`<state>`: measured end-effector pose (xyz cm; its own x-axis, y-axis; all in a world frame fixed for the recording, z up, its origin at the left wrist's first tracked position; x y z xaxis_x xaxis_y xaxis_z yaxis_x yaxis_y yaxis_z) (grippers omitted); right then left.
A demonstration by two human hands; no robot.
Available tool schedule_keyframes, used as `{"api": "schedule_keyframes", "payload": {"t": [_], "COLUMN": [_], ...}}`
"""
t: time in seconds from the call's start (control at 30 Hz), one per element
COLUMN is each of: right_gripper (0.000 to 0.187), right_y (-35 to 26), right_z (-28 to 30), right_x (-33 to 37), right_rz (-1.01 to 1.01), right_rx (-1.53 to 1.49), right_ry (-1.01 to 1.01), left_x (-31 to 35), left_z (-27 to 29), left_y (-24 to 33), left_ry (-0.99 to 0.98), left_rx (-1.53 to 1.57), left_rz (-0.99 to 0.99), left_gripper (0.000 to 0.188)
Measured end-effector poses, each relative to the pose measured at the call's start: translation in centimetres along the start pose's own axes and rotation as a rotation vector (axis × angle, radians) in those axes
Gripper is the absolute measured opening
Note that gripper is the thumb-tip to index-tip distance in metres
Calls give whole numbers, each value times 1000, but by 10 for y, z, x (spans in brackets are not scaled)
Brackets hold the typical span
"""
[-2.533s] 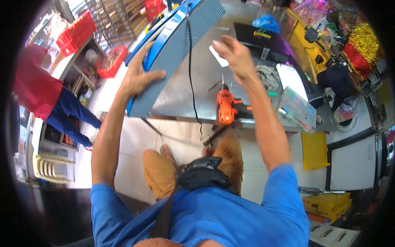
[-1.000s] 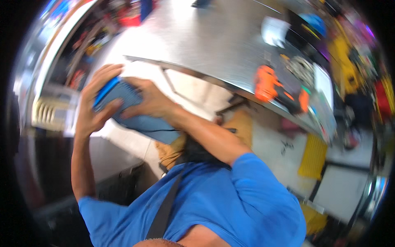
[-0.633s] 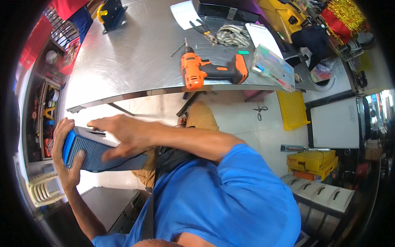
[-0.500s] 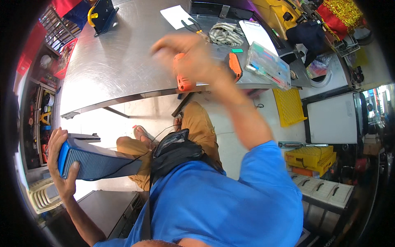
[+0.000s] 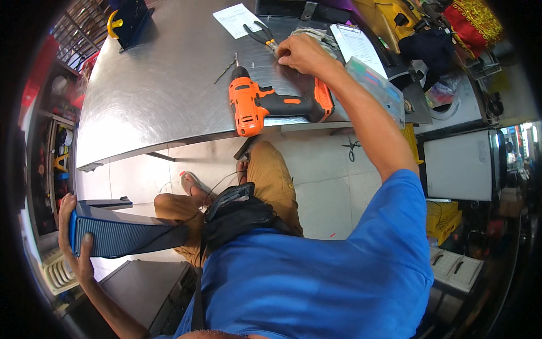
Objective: The person assembles a blue light fixture by attaching a silver metal grille to the housing. They use an orange cordless drill to secure the grille with screws, handling the components and tools on a metal workbench.
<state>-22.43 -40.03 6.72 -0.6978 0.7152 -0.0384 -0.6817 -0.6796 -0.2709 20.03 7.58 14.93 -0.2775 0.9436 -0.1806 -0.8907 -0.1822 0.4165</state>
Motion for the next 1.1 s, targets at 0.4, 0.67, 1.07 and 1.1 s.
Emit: {"api": "schedule_keyframes", "payload": {"t": [0.4,0.67,1.07,1.1], "right_gripper": [20,20,20,20], "right_y": [-1,9,10,16], "right_z": [-3,16,-3,-4], "right_x": [-2,-8,-8,-9], "right_rz": [-24,-97,16,-2], "right_rx": [10,-93,95,95], "right_ry": [-25,150,-99,-104], "left_x": [-9,-6,-13,-15], "left_z": [-2,-1,-1,-1], "left_y": [-9,-12,-20,-15], "left_ry": [-5,-27,-31,-35], "left_rx": [57,22,-9,-26], "left_rz": [-28,-29,-27,-34], "left_gripper": [75,74,75,75]}}
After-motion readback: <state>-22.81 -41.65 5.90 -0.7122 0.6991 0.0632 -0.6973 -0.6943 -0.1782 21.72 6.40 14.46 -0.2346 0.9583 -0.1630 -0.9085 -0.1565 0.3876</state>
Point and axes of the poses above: each hand's wrist, its own x-axis away from the middle knuckle, its own z-axis out of the back of the hand, y = z × x, the point moved 2 cm from there along -x, towards the middle knuckle, and after that the axes turned 2 degrees about -y, right-handed, at the moved point
